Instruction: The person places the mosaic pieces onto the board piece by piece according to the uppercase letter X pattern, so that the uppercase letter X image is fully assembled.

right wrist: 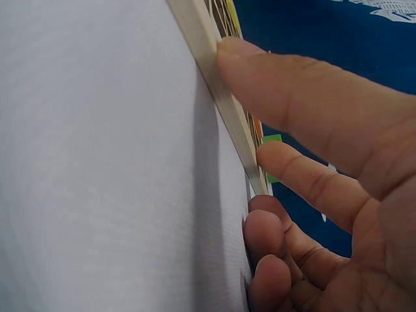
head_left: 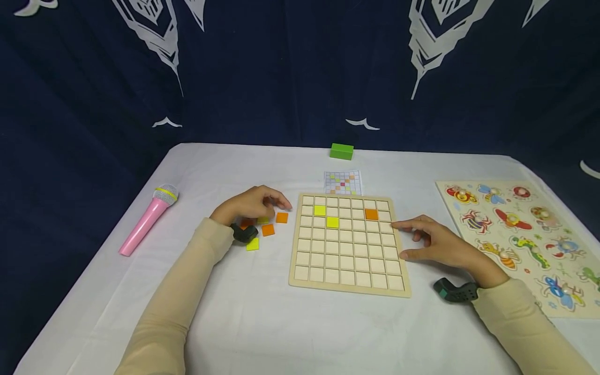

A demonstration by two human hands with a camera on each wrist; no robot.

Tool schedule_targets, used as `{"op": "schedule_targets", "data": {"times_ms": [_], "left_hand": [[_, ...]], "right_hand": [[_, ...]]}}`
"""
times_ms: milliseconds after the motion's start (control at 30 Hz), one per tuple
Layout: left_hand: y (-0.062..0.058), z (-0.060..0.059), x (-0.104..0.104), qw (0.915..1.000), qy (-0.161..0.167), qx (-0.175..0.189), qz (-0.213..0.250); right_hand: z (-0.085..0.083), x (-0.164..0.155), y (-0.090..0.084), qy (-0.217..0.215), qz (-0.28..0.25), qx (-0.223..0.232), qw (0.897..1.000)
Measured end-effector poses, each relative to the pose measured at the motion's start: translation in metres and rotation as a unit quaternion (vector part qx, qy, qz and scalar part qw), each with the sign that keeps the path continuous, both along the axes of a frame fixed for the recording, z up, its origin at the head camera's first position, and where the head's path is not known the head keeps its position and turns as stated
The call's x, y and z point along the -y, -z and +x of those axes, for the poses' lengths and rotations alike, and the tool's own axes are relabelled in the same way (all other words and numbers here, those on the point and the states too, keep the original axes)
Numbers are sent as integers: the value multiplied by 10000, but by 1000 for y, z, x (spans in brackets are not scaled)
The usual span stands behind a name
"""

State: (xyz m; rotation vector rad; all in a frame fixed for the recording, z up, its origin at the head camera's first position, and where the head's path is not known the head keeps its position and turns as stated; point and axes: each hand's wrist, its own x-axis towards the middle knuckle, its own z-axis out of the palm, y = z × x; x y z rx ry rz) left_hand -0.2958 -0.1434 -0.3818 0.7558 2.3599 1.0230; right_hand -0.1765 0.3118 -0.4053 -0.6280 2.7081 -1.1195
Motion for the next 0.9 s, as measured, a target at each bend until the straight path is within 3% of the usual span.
{"op": "schedule_targets", "data": {"times_ms": [133,333,900], "left_hand": [[1,2,0,9996,-54,215,-196],[4,2,0,9989,4,-142,-449],[3,2,2,9986,-331,-212,-343]], "right_hand": [[0,0,0,-14,-18,-8,10000],[0,1,0,-14,-10,-10,10000],[0,0,-1,28,-40,56,10000]]}}
